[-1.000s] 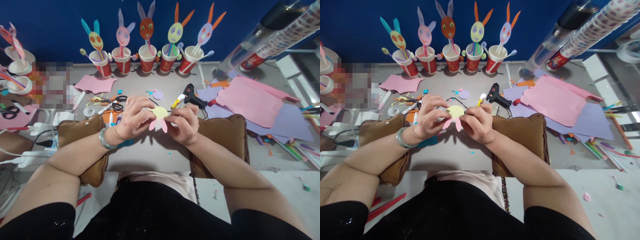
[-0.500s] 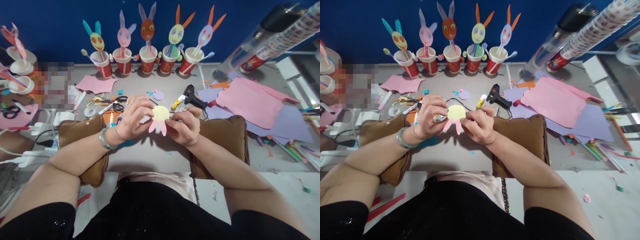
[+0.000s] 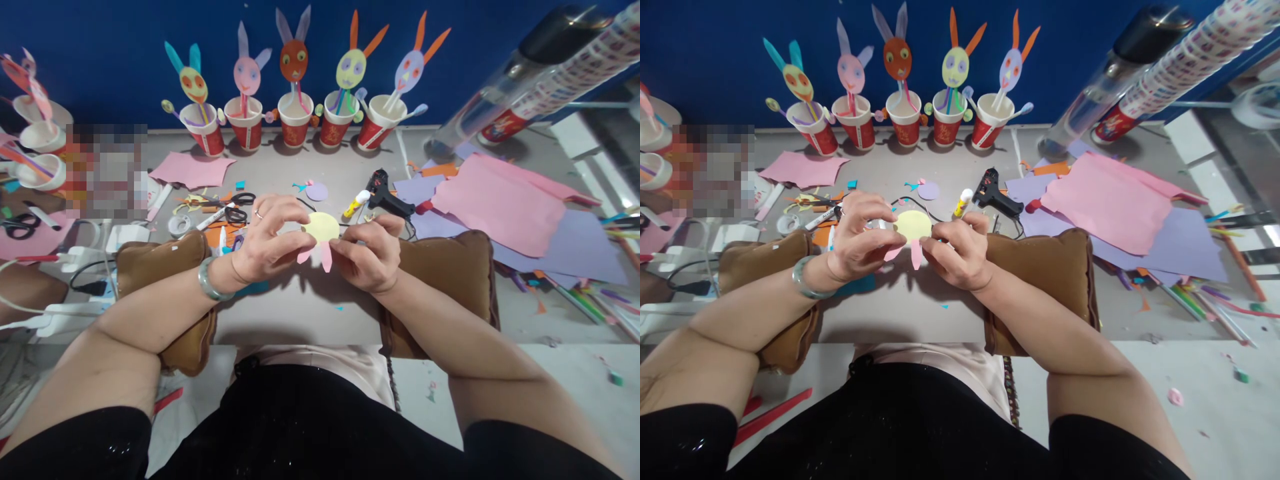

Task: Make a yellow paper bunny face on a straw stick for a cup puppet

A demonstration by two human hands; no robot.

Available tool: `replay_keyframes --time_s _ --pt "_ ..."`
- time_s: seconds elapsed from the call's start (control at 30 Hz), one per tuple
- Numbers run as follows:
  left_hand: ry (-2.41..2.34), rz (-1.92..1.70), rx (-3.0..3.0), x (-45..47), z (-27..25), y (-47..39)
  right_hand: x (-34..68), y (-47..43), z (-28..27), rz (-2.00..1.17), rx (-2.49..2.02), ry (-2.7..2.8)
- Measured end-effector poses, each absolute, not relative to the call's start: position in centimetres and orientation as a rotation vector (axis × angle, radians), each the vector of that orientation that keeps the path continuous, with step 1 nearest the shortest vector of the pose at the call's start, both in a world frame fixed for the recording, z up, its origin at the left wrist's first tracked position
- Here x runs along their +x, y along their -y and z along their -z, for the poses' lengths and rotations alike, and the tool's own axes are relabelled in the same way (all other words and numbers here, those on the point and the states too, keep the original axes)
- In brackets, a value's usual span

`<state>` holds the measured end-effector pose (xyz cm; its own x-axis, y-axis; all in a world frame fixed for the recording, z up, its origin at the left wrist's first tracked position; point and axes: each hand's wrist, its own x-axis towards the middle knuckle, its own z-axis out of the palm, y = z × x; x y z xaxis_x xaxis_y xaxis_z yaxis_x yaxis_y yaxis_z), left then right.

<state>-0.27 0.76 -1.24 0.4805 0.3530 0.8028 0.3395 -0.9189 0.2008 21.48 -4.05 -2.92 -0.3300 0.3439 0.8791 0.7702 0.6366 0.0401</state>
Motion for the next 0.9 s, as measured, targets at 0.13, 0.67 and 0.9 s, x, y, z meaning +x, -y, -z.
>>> replay_keyframes --time_s 0.13,0.67,0.9 --pt "-0.554 -1.518 2.649 -0.4 1.2 -0.8 21.4 4.2 2.5 0.567 -0.872 1.936" --pt "-0.522 -1.616 2.676 -0.3 0.6 -0.8 21.0 3.9 2.1 0.554 -0.807 1.901" --pt "-0.506 -1.621 2.597 -0.3 0.6 -0.9 21.1 4.0 2.2 0.56 -0.761 1.894"
